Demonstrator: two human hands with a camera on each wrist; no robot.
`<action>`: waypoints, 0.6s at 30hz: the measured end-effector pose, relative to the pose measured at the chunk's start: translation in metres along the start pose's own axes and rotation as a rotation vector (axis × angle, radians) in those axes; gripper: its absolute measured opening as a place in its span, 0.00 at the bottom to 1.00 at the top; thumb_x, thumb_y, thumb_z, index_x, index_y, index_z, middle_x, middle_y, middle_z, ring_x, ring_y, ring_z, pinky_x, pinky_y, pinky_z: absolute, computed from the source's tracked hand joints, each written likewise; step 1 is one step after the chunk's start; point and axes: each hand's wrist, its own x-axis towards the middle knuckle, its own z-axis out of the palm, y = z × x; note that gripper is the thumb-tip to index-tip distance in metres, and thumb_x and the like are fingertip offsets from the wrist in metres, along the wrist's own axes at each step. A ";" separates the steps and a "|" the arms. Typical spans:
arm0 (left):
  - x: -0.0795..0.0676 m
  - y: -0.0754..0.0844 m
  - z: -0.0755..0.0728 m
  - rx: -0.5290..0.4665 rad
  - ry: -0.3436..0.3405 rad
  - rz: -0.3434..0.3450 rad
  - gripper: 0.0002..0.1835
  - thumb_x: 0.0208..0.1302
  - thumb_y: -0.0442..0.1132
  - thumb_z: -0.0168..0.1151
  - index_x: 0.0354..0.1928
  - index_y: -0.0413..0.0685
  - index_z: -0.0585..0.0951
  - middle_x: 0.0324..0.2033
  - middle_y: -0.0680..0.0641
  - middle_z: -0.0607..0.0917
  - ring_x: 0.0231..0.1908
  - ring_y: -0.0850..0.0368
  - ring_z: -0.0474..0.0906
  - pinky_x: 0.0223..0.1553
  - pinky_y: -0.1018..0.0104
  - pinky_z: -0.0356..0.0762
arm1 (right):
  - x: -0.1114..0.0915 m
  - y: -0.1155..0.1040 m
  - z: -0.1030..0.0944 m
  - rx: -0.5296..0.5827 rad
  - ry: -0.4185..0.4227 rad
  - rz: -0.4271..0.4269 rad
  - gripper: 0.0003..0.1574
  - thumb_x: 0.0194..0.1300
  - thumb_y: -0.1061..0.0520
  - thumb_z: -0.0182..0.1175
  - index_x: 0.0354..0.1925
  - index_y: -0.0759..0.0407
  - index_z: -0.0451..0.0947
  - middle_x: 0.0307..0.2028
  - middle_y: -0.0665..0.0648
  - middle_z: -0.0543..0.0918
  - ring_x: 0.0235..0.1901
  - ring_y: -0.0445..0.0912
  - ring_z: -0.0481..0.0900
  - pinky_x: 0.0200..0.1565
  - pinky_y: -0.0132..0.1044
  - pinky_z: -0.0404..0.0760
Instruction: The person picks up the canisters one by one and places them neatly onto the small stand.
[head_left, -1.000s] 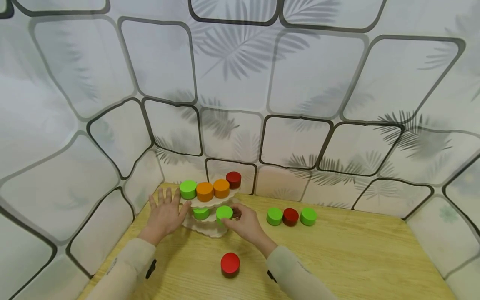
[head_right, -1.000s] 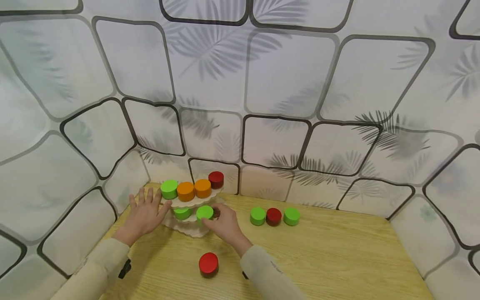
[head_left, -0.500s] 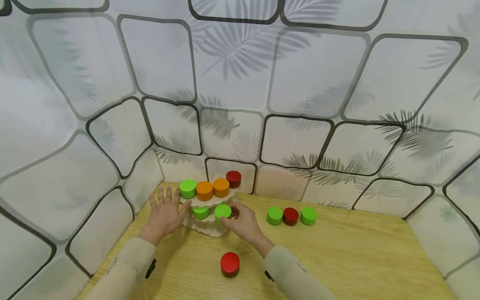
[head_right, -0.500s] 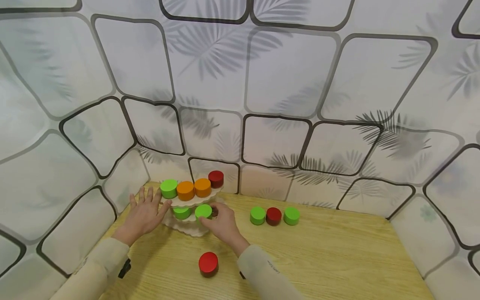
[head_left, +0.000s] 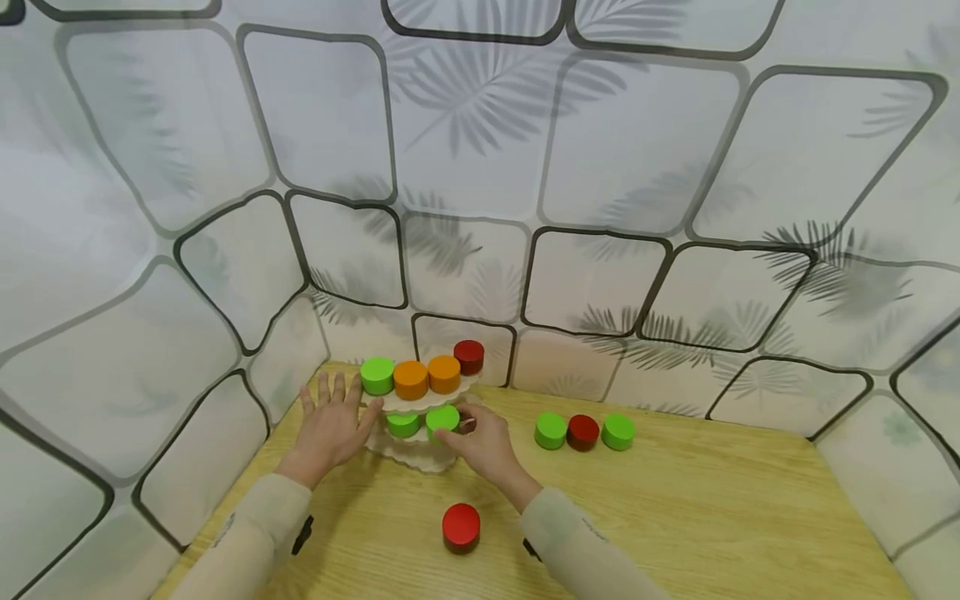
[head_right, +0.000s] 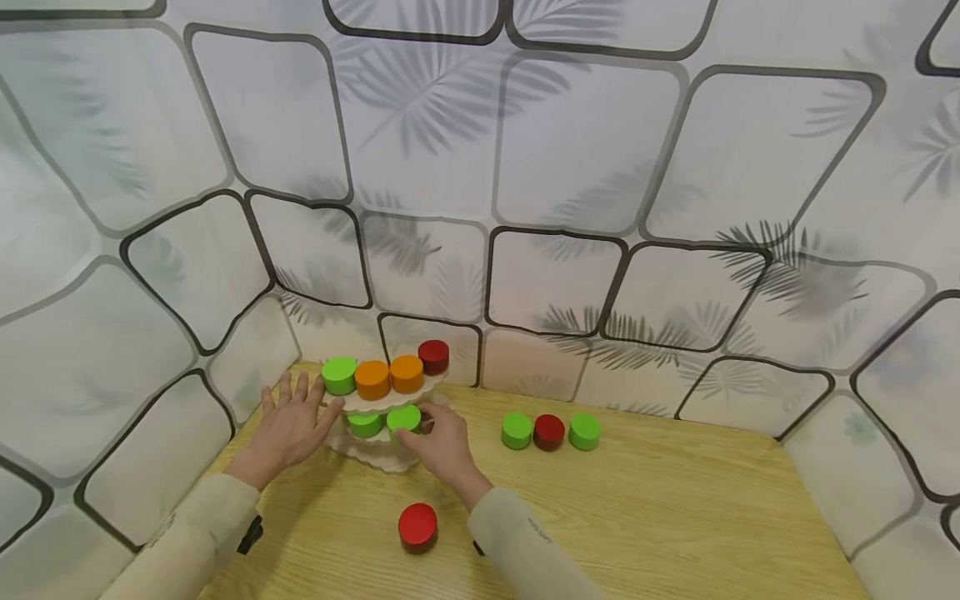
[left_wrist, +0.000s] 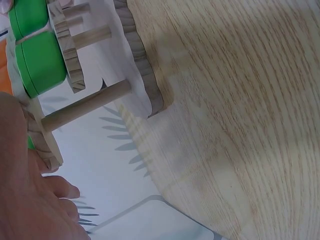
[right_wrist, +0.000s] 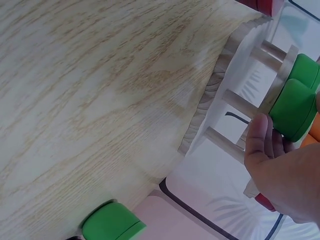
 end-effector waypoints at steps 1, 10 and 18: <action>0.000 0.000 0.000 0.001 0.001 0.000 0.41 0.85 0.61 0.37 0.81 0.31 0.56 0.77 0.19 0.54 0.79 0.17 0.38 0.73 0.16 0.32 | 0.000 0.000 0.000 0.001 0.001 0.002 0.29 0.62 0.50 0.78 0.57 0.60 0.85 0.45 0.58 0.89 0.43 0.49 0.86 0.38 0.32 0.86; 0.001 0.000 0.000 0.006 0.000 -0.002 0.41 0.85 0.60 0.37 0.81 0.31 0.57 0.77 0.19 0.55 0.79 0.17 0.39 0.73 0.16 0.33 | 0.004 -0.001 0.005 -0.001 0.036 0.011 0.35 0.62 0.49 0.78 0.62 0.64 0.83 0.46 0.59 0.90 0.40 0.45 0.87 0.37 0.30 0.86; 0.001 0.000 0.001 0.012 0.001 -0.001 0.42 0.85 0.61 0.37 0.81 0.31 0.57 0.76 0.18 0.56 0.79 0.17 0.40 0.72 0.16 0.34 | 0.004 -0.003 0.012 -0.015 0.083 0.003 0.34 0.61 0.48 0.79 0.61 0.63 0.85 0.48 0.60 0.90 0.38 0.45 0.88 0.36 0.31 0.86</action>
